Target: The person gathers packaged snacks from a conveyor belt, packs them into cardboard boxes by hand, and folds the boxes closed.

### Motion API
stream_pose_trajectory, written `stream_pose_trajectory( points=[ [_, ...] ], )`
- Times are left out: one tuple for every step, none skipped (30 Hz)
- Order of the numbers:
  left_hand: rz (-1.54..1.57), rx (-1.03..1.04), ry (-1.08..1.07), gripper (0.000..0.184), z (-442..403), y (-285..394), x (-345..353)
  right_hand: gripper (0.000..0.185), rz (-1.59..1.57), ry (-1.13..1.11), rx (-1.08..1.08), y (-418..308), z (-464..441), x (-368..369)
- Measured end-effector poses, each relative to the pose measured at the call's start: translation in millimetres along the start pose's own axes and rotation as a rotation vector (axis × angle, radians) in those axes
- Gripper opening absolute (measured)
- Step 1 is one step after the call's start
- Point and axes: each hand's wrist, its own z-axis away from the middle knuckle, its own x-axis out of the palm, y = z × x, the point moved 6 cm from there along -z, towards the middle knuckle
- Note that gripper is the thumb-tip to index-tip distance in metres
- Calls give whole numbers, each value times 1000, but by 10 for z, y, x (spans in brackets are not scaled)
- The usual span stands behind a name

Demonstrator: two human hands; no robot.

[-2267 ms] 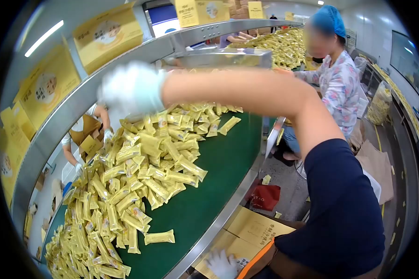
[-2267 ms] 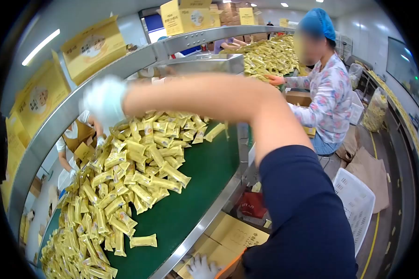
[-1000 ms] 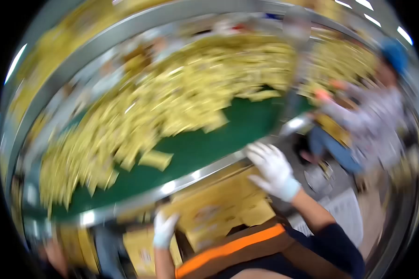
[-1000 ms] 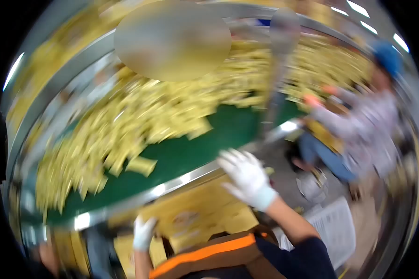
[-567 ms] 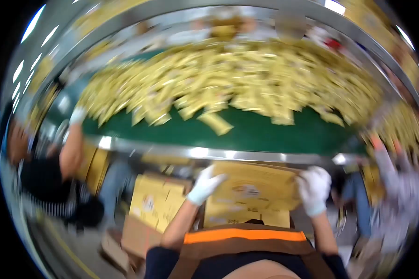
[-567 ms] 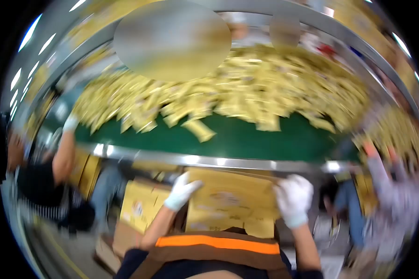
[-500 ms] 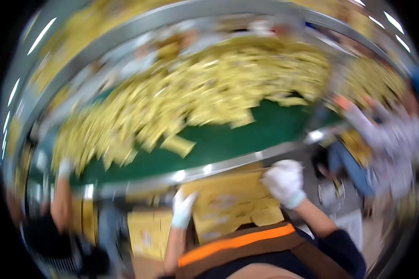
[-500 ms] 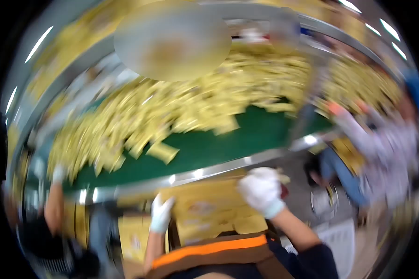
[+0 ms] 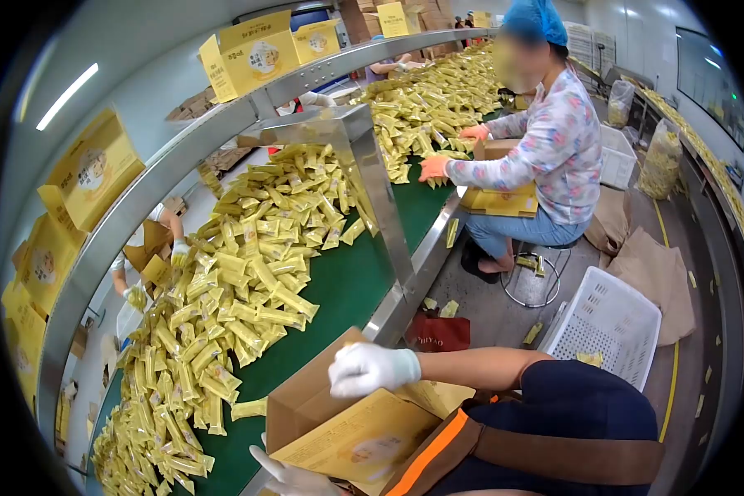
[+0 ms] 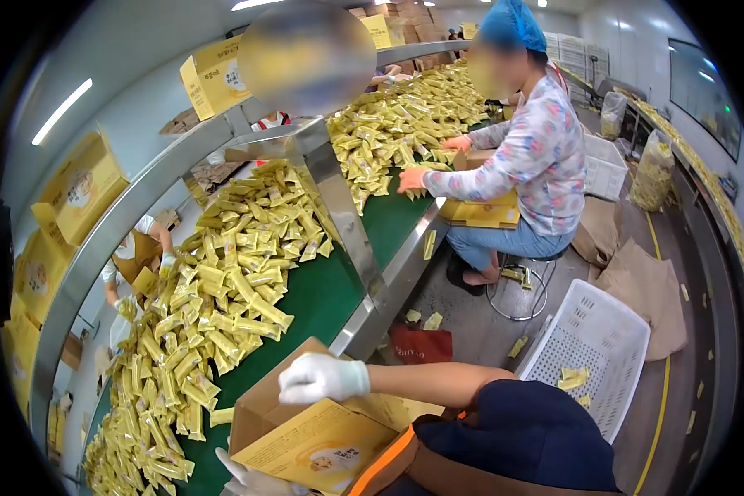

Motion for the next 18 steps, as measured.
stream_pose_trajectory(
  points=[
    [60, 34, -9, 71, -1, 116, 29, 27, -116, -164, -17, -66, -71, 111],
    [94, 90, -73, 77, -25, 197, 30, 28, -73, -333, -48, -84, -95, 260],
    [182, 102, -149, 78, -49, 270, 1, 30, -31, -499, -78, -90, -78, 408],
    [273, 116, -229, 79, -81, 329, -51, 27, 1, -702, -21, 14, -14, 519],
    [360, 126, -307, 80, -113, 371, -120, 25, 71, -797, -9, 206, 85, 628],
    [630, 66, -491, 83, -154, 340, -108, 25, 141, -896, 6, 494, 247, 752],
    [572, -125, -479, 72, -210, 214, -38, 24, 210, -998, 24, 775, 428, 864],
    [509, -315, -466, 61, -273, 121, 103, 24, 69, -975, 180, 1077, 560, 940],
    [443, -504, -452, 52, -302, 17, 239, 24, -70, -944, 335, 1374, 704, 1009],
    [307, -692, -292, 93, -306, -229, 278, 24, -67, -936, 381, 1425, 745, 991],
    [153, -741, -528, 64, -349, -403, 377, 23, -64, -927, 427, 1472, 785, 969],
    [-23, -748, -657, 58, -364, -500, 485, 23, 81, -941, 365, 1284, 713, 847],
    [-200, -748, -784, 53, -361, -565, 564, 23, 315, -956, 303, 1110, 600, 812],
    [-190, -869, -748, 44, -338, -646, 544, 23, 549, -973, 244, 910, 478, 772],
    [-176, -989, -710, 35, -305, -717, 521, 24, 871, -978, 181, 793, 311, 742],
    [-132, -991, -751, 39, -293, -728, 525, 35, 734, -341, -274, 569, 279, 427],
    [-87, -992, -793, 46, -280, -725, 484, 50, 871, -100, -262, 354, 229, 216],
    [-41, -994, -834, 53, -264, -704, 405, 71, 844, 10, -96, 386, 256, 101]
  ],
)
